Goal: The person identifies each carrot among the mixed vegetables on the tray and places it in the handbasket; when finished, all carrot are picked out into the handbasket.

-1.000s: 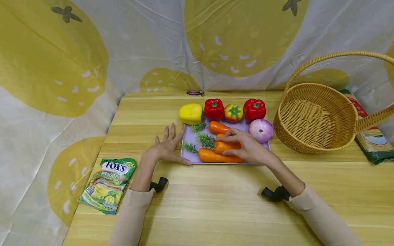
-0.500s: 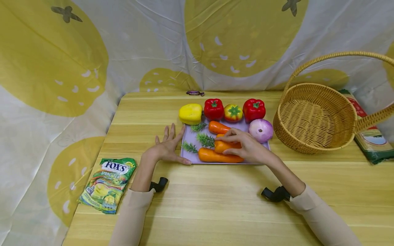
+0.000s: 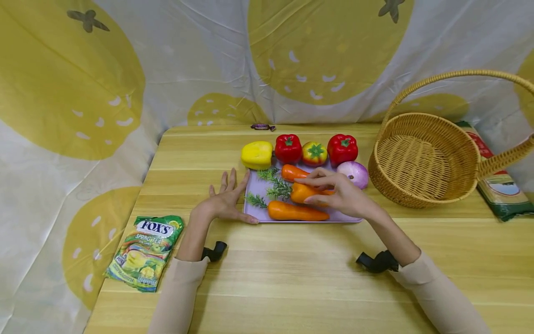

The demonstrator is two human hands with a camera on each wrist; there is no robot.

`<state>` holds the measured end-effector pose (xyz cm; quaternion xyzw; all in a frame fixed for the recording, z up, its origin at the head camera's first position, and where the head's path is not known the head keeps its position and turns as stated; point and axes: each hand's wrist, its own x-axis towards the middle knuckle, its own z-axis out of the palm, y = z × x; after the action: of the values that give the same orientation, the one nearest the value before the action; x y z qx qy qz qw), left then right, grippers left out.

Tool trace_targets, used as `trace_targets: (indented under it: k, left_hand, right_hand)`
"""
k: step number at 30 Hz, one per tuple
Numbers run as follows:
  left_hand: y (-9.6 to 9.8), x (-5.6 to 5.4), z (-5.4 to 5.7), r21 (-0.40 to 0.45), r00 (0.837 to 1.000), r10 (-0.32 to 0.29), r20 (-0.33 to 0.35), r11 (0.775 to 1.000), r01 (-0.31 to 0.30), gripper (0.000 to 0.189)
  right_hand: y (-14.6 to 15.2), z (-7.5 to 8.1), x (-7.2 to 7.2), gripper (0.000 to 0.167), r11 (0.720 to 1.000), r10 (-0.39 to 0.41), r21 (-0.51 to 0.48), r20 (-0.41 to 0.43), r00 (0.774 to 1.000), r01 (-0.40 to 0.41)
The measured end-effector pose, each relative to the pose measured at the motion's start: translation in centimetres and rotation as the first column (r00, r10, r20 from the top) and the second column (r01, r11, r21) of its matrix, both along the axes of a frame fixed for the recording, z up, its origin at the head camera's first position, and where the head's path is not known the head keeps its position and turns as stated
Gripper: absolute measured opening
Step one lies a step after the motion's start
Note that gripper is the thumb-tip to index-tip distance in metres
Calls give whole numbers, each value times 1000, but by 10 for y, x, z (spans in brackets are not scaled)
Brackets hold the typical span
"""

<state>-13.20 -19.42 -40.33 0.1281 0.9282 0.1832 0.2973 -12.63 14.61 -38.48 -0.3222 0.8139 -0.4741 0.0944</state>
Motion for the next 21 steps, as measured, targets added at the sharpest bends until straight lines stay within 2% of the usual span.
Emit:
trace_targets:
  k: [9, 16, 21]
  left_hand:
    - [0, 0, -1, -9, 1000, -7, 1, 1000, 7, 138]
    - [0, -1, -1, -16, 1000, -3, 4, 1000, 3, 139]
    - [0, -1, -2, -13, 1000, -4, 0, 1000, 4, 139]
  right_hand:
    - [16, 18, -2, 46, 999, -34, -18, 25, 999, 35]
    - [39, 44, -2, 49, 995, -97, -42, -53, 994, 95]
    - [66, 71, -6, 50, 981, -193, -29, -131, 972, 190]
